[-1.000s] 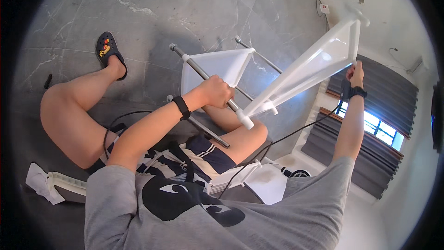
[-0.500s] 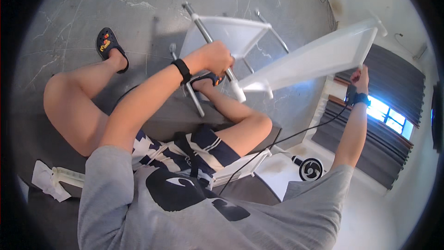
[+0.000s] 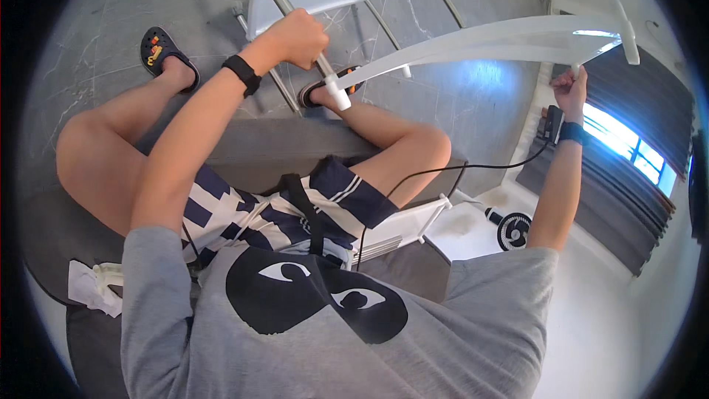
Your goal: Assembling a white plastic three-tier rolling trolley cart.
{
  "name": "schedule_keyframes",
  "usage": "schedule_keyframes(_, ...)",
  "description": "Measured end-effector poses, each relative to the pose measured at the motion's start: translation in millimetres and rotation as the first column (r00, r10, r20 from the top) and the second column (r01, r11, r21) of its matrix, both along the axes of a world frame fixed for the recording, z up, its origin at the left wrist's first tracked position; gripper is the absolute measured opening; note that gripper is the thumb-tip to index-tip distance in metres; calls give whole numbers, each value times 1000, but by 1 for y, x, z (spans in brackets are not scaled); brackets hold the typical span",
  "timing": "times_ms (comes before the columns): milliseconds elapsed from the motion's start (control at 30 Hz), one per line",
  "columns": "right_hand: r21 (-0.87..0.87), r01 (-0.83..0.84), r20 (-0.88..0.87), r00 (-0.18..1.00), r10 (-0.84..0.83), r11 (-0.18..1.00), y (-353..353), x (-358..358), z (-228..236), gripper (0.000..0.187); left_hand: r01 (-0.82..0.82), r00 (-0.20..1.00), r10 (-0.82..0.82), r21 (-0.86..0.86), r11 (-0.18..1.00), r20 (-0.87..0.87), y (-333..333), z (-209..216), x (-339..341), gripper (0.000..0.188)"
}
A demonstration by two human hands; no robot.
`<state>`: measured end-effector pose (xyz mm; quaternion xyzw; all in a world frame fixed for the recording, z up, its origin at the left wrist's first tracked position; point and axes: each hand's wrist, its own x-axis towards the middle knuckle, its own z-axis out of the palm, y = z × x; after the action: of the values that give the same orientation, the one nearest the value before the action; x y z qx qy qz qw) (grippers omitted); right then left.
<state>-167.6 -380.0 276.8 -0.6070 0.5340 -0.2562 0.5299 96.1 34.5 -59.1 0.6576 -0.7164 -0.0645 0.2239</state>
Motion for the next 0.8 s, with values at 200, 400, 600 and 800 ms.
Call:
schedule_keyframes(200,132,223,-23,975,-222,966,33,-80,-31,43,100,995,-100,37,994,15,7,12,4,18)
schedule_keyframes(400,242,150,101,979,-178,959,50,-78,-87,38,178,974,-194,133,975,114,28,-12,0,16)
schedule_keyframes(600,266,82,146,982,-124,961,54,-60,-121,23,192,979,-195,46,980,58,47,-34,-8,16)
schedule_keyframes(800,-848,-270,-260,962,87,455,203,3,-125,46,141,986,-140,9,990,-92,59,-32,-2,16)
